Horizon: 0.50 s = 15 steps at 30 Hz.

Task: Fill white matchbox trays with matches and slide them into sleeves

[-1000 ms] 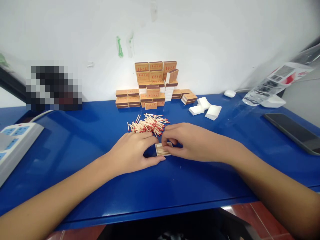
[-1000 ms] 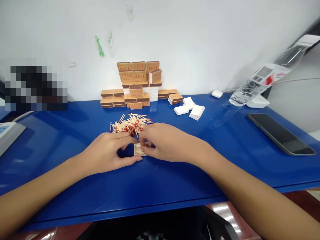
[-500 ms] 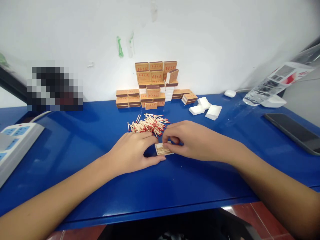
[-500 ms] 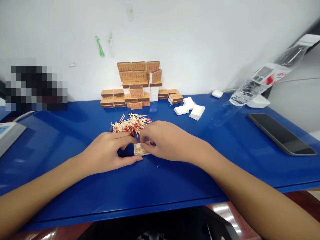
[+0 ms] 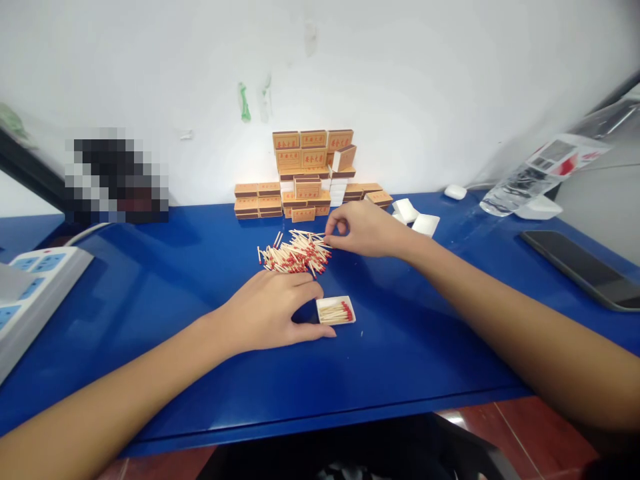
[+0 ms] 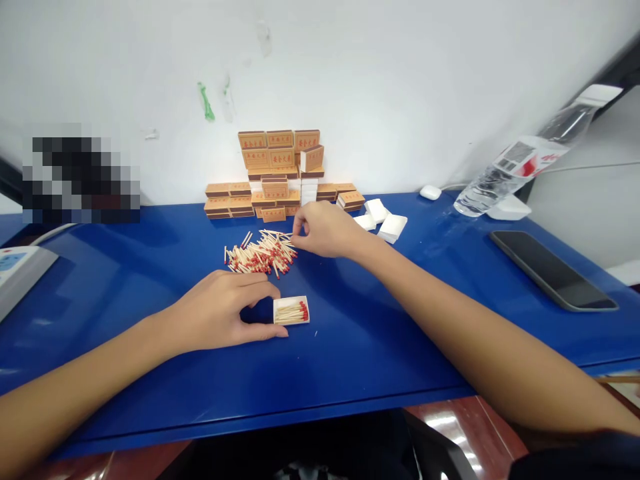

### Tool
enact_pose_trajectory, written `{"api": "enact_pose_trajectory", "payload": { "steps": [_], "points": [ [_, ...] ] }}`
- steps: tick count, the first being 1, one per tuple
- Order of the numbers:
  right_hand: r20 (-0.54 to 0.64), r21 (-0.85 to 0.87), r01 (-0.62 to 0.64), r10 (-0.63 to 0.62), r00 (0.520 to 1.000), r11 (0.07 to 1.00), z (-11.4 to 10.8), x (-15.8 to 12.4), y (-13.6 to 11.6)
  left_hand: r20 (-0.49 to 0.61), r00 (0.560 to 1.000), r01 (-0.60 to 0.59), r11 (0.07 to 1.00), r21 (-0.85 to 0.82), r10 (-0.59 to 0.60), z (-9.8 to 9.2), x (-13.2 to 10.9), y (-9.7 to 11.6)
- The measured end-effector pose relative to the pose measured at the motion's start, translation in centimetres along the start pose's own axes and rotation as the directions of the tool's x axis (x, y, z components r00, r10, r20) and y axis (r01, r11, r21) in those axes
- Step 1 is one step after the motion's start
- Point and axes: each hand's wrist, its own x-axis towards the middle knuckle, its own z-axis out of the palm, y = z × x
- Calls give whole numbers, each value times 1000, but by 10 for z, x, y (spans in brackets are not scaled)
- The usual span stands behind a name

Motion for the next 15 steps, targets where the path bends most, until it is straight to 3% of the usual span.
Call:
{"api": "enact_pose_trajectory", "payload": {
  "steps": [9,15],
  "points": [
    [83,-41,-66,69,994,997,-2,-6,3,-1,1000,-12,1000,15,12,1,-1,-1],
    [58,-19,-98,99,993,995,1,-6,4,6,1000,-1,1000,2,1,1,0,-1]
  ]
}}
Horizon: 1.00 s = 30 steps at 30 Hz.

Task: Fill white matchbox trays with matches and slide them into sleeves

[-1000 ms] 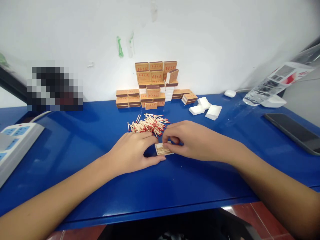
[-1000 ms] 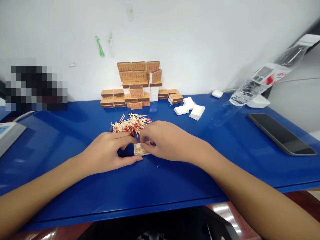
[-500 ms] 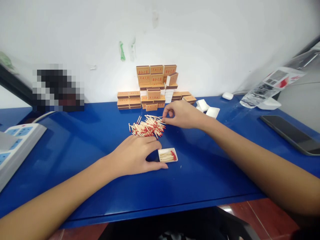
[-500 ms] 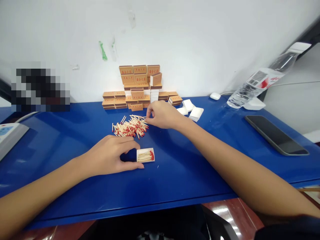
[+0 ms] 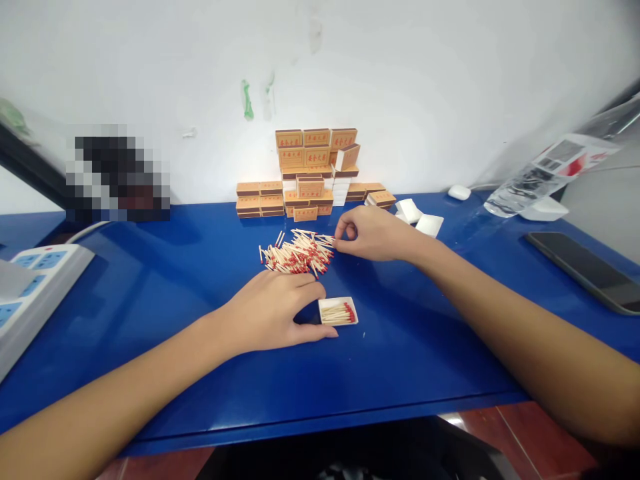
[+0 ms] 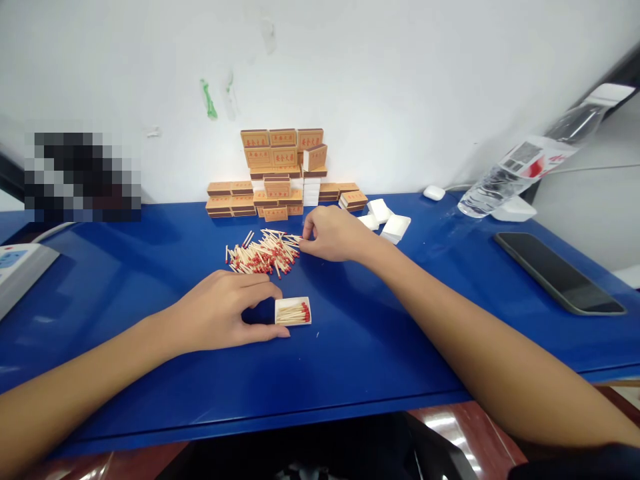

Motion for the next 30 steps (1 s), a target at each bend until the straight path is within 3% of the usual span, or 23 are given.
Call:
{"api": "enact_pose_trajectory", "payload": {
  "steps": [10,23,30],
  "points": [
    [48,-11,-29,30,998,1000,5,3,-4,-13,1000,-20,1000,-3,20,1,0,1],
    [314,-154,-94,139,939,984,-28,-21,9,28,999,21,999,-25,-20,-1,1,1],
    [399,-105,-77,113,910,992,-33,-29,30,23,1000,19,1000,-20,-18,-1,1,1]
  ]
}}
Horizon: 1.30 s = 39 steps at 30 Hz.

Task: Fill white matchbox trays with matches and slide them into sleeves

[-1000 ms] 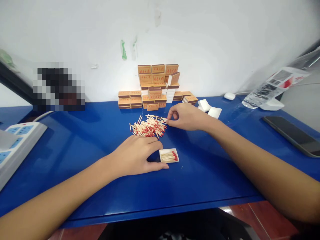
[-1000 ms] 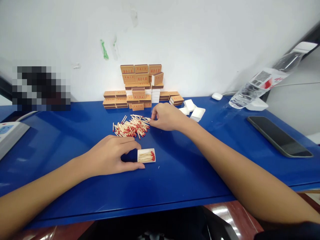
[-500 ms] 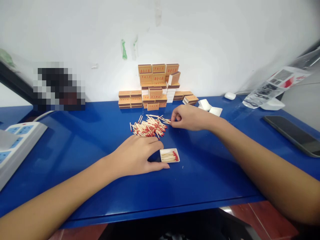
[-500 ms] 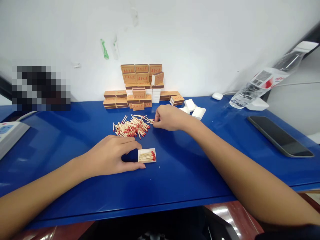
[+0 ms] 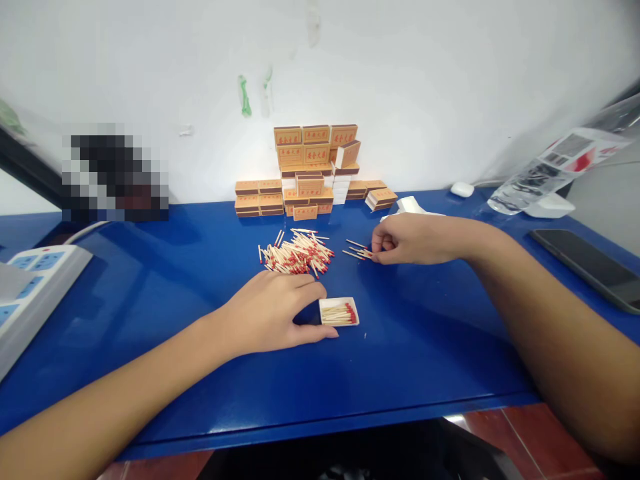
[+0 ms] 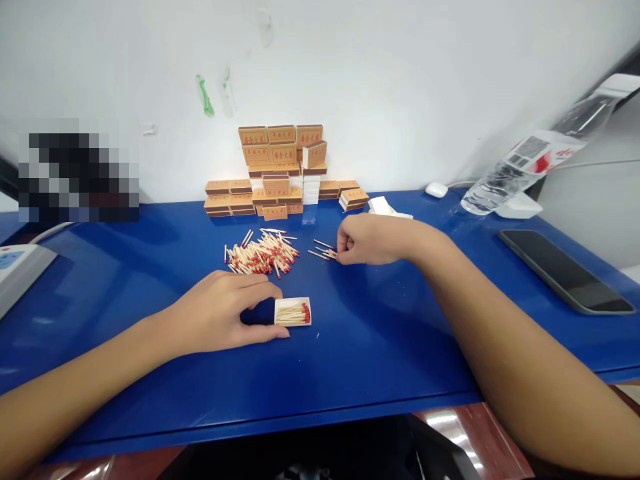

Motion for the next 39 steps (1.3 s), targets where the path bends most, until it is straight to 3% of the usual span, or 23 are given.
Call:
{"api": "enact_pose_trajectory", "payload": {
  "steps": [5,10,17,23,30,39],
  "points": [
    [40,20,1,-2,999,1000,-3,-7,6,-4,1000,2,1000,-4,-2,0,-1,-1],
    [8,78,60,-61,998,995,-9,-17,3,-15,1000,1,1000,8,-1,1,0,-1],
    [-83,182,365,-356,931,913,9,-31,-52,-64,998,27,999,18,-26,1,0,-1],
    [-83,-47,339,-342,936,940,28,-40,-87,-66,998,25,999,22,-24,0,1,-1],
    [-133,48,387,-378,916,921,24,-41,-72,-71,997,19,999,26,-17,-1,1,-1],
    [-88,47,373,-369,925,926,24,-37,-66,-61,998,34,999,22,-33,0,1,-1]
  ]
}}
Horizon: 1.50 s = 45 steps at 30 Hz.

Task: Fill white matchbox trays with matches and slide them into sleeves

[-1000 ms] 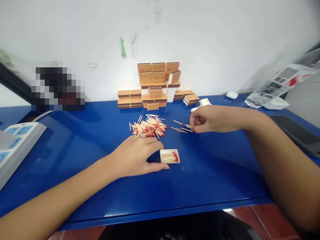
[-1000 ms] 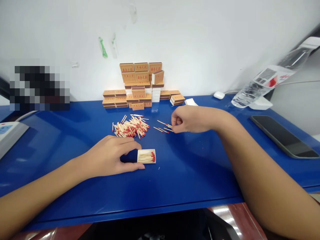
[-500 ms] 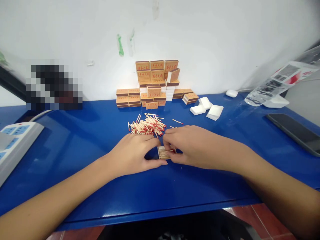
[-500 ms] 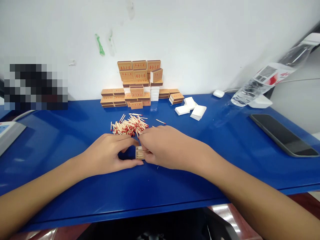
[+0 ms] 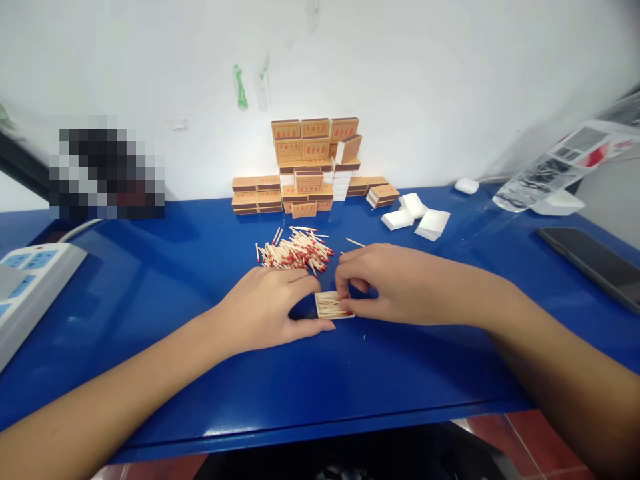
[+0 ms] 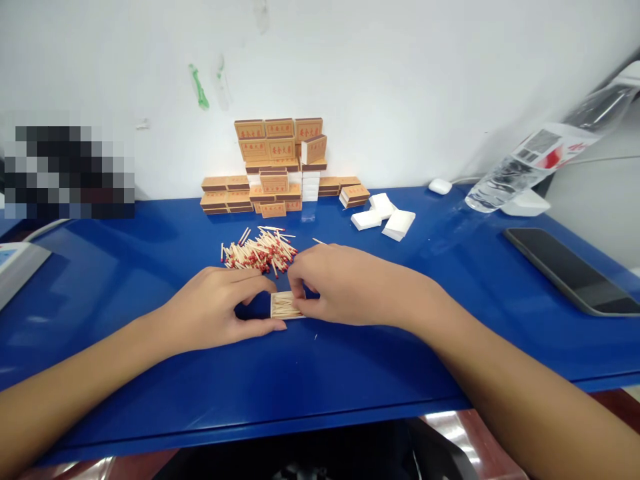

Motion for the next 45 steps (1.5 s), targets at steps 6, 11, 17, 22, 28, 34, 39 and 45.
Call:
{"api": "enact_pose_trajectory", "payload": {
  "steps": [6,11,17,22,28,34,39,45],
  "points": [
    [-87,-2,26,-26,996,1000,0,1,-3,4,1000,-11,1000,5,11,-1,-1,0],
    [-255,-69,-50,31,967,996,-15,-4,22,-4,1000,0,1000,-8,0,1,-1,-1],
    [-257,-200,-264,210,943,944,-17,5,74,-29,1000,-8,1000,6,9,1,-2,-2],
    [-149,-139,-317,296,943,938,-21,2,76,-25,1000,-13,1000,4,13,1,-2,-2],
    [-46,-170,-305,302,952,937,-18,1,67,-17,1000,-5,1000,8,5,0,-1,-1],
    [-115,-116,-288,275,954,951,-13,6,65,-10,1000,-6,1000,5,6,1,-1,-1],
    [-107,-76,-272,263,959,959,-11,6,57,-20,1000,-15,1000,10,15,1,-1,-2],
    [-100,-82,-269,261,960,960,-12,6,59,-19,1000,-14,1000,7,14,1,-1,-1]
  ]
}}
